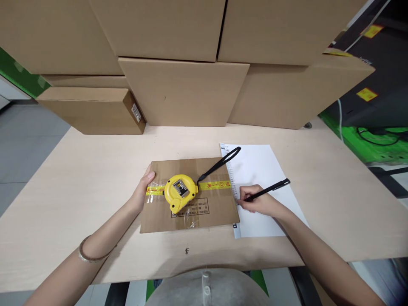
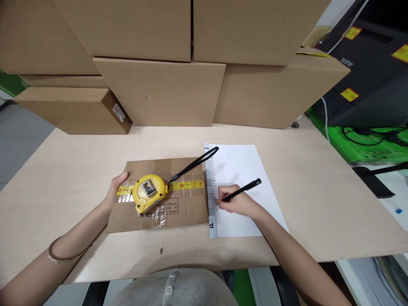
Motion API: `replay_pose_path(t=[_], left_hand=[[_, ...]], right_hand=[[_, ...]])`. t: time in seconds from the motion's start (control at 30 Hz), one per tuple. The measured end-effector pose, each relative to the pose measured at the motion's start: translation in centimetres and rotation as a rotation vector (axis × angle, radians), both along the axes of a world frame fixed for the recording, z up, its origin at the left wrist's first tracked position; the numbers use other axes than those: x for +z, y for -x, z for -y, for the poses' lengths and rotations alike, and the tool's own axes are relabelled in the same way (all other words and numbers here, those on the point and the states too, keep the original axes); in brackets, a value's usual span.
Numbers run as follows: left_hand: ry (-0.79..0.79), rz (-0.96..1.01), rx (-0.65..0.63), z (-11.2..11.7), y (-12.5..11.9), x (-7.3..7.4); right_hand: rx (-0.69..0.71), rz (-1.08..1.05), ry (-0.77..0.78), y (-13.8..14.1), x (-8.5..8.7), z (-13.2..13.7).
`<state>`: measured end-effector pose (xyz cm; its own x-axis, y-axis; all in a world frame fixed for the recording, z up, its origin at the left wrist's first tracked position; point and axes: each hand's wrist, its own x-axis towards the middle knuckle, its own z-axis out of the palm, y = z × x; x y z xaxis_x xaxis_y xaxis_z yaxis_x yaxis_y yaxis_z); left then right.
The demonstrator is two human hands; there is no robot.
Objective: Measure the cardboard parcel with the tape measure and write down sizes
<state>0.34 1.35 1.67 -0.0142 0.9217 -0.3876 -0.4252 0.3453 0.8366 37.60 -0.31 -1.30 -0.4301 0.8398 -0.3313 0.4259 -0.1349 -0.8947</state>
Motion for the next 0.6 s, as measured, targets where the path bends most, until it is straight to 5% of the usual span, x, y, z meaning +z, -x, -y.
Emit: replay_pose_path(t=[0.4,0.6], left_hand=[[-0.026,0.008,-0.006,-0.1,0.2,-0.4],[-0.015,0.043,-0.029,0.0,0.0,-0.3]], right_hand=[[0.016,0.121,-0.034,-0.1,0.0,-0.1],[-0.083,0.443,-0.122,0.1,1.5,0.5]])
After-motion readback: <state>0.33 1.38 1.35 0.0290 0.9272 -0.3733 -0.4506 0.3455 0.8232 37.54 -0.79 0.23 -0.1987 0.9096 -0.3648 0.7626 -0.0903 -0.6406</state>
